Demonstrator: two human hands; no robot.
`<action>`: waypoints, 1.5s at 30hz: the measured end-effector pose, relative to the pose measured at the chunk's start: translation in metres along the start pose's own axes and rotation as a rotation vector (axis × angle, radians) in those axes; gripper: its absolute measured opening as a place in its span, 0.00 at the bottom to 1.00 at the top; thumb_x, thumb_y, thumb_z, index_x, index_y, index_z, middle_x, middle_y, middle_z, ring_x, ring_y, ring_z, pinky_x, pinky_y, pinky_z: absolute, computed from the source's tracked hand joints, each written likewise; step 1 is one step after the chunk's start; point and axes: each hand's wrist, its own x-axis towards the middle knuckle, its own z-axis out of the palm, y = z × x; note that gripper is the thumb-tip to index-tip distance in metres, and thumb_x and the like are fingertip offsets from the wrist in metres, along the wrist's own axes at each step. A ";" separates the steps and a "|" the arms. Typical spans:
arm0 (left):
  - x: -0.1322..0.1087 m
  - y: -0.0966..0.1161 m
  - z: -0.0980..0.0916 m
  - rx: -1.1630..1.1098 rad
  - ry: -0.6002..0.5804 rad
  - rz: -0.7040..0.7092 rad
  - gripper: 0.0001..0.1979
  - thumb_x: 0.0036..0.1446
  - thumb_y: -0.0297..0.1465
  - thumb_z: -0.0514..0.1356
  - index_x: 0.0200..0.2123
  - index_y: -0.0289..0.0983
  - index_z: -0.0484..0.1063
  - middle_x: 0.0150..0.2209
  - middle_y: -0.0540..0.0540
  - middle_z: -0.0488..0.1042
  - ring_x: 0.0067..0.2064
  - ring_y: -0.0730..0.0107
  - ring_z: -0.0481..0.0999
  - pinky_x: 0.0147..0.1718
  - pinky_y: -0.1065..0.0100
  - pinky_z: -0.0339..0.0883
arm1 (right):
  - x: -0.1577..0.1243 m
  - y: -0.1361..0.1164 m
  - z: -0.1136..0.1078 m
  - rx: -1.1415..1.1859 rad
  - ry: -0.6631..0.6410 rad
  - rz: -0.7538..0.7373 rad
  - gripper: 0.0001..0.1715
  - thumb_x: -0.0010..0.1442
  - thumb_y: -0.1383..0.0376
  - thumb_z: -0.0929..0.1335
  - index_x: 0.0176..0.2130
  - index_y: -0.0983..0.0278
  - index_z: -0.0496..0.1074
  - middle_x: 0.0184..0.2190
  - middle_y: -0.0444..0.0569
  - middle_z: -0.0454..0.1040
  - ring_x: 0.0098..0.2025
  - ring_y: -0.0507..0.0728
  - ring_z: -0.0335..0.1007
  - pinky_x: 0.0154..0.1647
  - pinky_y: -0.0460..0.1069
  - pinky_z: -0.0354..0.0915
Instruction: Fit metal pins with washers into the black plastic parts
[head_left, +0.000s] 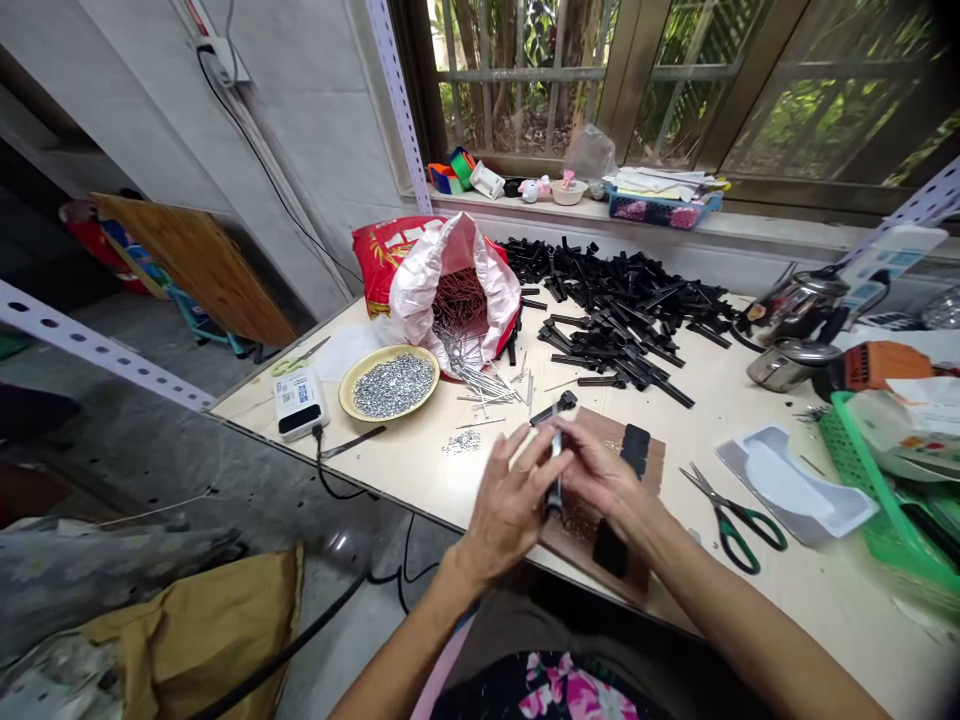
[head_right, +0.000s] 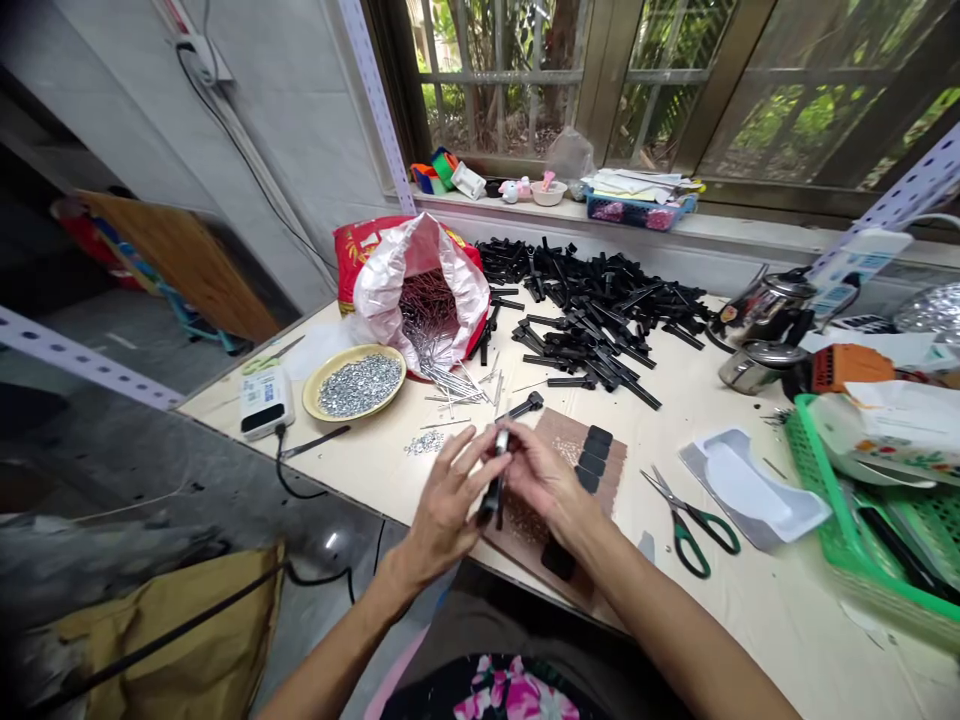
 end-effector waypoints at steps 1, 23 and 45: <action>0.001 -0.010 -0.002 0.087 -0.001 -0.062 0.20 0.59 0.26 0.52 0.55 0.40 0.65 0.56 0.41 0.67 0.59 0.55 0.59 0.54 0.51 0.58 | -0.002 -0.009 -0.004 -0.001 0.033 -0.082 0.09 0.49 0.68 0.73 0.31 0.67 0.70 0.26 0.43 0.72 0.26 0.47 0.68 0.25 0.41 0.66; 0.031 -0.091 0.017 -0.071 0.056 -0.783 0.09 0.55 0.34 0.57 0.31 0.35 0.74 0.33 0.41 0.74 0.38 0.60 0.69 0.40 0.61 0.61 | -0.028 -0.025 -0.020 -1.409 0.048 -0.917 0.12 0.62 0.62 0.64 0.42 0.60 0.75 0.35 0.49 0.72 0.38 0.56 0.68 0.39 0.50 0.64; 0.043 -0.004 0.010 -1.298 0.056 -1.023 0.13 0.45 0.36 0.68 0.30 0.32 0.74 0.27 0.48 0.73 0.28 0.76 0.71 0.34 0.68 0.71 | -0.051 -0.027 -0.009 -1.868 0.058 -0.988 0.13 0.65 0.64 0.61 0.45 0.58 0.74 0.34 0.48 0.70 0.35 0.53 0.67 0.34 0.46 0.61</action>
